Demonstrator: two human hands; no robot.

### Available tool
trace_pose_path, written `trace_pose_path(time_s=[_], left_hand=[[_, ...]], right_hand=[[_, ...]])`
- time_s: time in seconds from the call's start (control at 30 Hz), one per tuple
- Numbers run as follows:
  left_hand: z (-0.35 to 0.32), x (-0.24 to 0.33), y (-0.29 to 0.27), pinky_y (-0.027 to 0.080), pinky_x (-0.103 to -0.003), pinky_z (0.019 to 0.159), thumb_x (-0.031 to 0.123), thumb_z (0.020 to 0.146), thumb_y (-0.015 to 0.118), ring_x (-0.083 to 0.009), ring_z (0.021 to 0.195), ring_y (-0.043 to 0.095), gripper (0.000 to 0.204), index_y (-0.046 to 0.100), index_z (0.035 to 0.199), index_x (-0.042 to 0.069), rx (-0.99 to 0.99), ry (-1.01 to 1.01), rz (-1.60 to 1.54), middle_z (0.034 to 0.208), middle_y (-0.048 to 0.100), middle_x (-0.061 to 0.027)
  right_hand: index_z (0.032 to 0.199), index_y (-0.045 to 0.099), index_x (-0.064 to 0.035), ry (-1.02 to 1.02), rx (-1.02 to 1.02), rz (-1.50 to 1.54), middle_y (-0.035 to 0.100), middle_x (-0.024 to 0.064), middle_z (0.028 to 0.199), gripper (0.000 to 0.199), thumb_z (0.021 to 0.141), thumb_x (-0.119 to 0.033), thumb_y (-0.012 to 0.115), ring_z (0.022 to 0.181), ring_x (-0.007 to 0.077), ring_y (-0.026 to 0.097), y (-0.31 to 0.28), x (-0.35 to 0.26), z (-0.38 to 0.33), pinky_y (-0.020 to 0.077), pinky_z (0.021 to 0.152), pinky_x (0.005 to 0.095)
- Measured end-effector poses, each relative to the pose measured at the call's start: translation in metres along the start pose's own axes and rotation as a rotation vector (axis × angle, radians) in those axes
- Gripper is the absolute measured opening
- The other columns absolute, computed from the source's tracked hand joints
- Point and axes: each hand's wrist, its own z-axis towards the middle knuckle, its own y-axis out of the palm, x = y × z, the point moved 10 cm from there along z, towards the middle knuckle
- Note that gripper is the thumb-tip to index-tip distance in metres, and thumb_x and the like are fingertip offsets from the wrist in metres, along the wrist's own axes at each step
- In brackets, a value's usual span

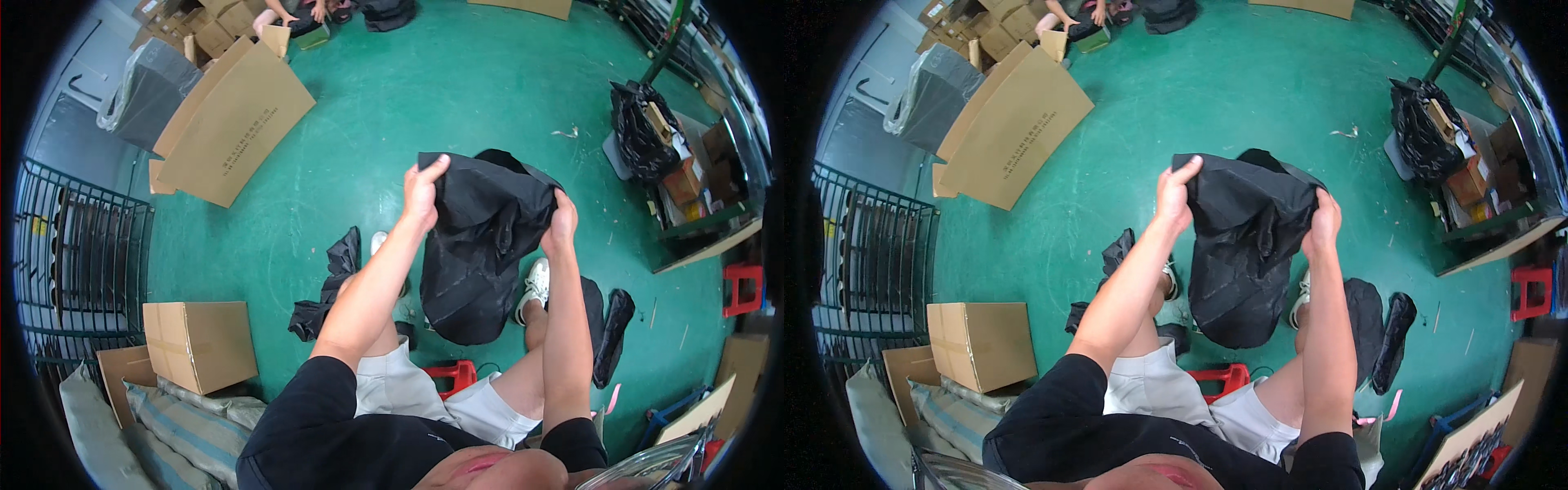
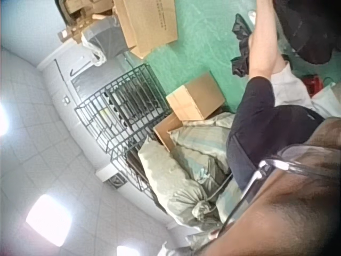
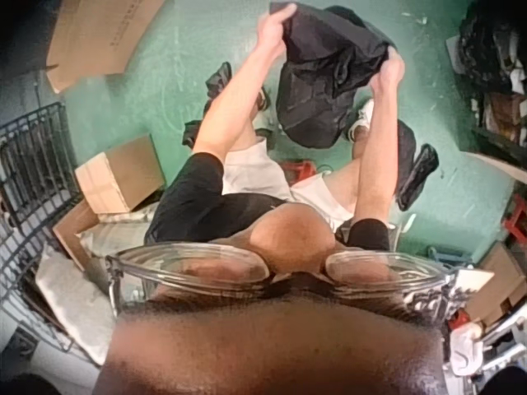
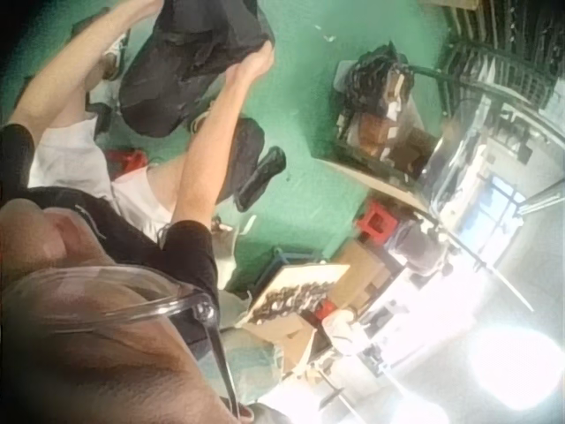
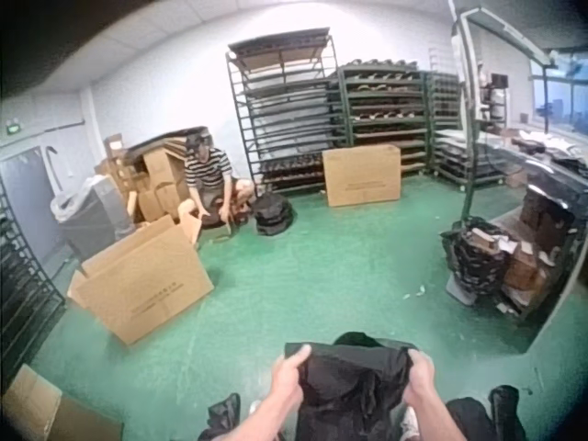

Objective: Inspecting and folding black fabric covers on the warehouse floor.

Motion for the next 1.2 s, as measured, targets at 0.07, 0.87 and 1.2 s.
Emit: trace_pose_path(time_s=[0.07,0.87,1.2], left_hand=[[-0.001,0.002,0.004,0.051,-0.03,0.082,0.011,0.085,0.072,-0.0148,0.086,0.065,0.018,0.067,0.101,0.003,-0.039,0.093,0.001,0.097,0.07,-0.0053],[-0.001,-0.026,0.008,0.048,-0.034,0.094,0.003,0.081,0.073,-0.02,0.104,0.061,0.042,0.049,0.116,0.0,-0.049,0.051,0.238,0.111,0.064,-0.0105],[-0.002,-0.028,0.013,0.047,-0.034,0.094,0.006,0.083,0.072,-0.0205,0.106,0.061,0.041,0.048,0.116,-0.003,-0.071,0.004,0.275,0.113,0.063,-0.0129]], right_hand=[[0.106,0.062,0.0026,0.045,0.004,0.023,0.065,0.0096,0.108,0.024,0.097,-0.016,0.051,0.099,0.0206,0.062,-0.006,0.008,0.005,0.0474,0.09,0.0337],[0.115,0.061,0.0037,-0.076,-0.09,-0.035,0.065,0.0091,0.113,0.027,0.097,-0.014,0.051,0.1,0.0183,0.061,0.001,0.006,0.005,0.0464,0.092,0.0311],[0.113,0.064,0.002,-0.097,-0.111,-0.081,0.066,0.0077,0.111,0.026,0.097,-0.016,0.054,0.1,0.0171,0.061,0.011,-0.004,-0.001,0.0458,0.092,0.0297]])
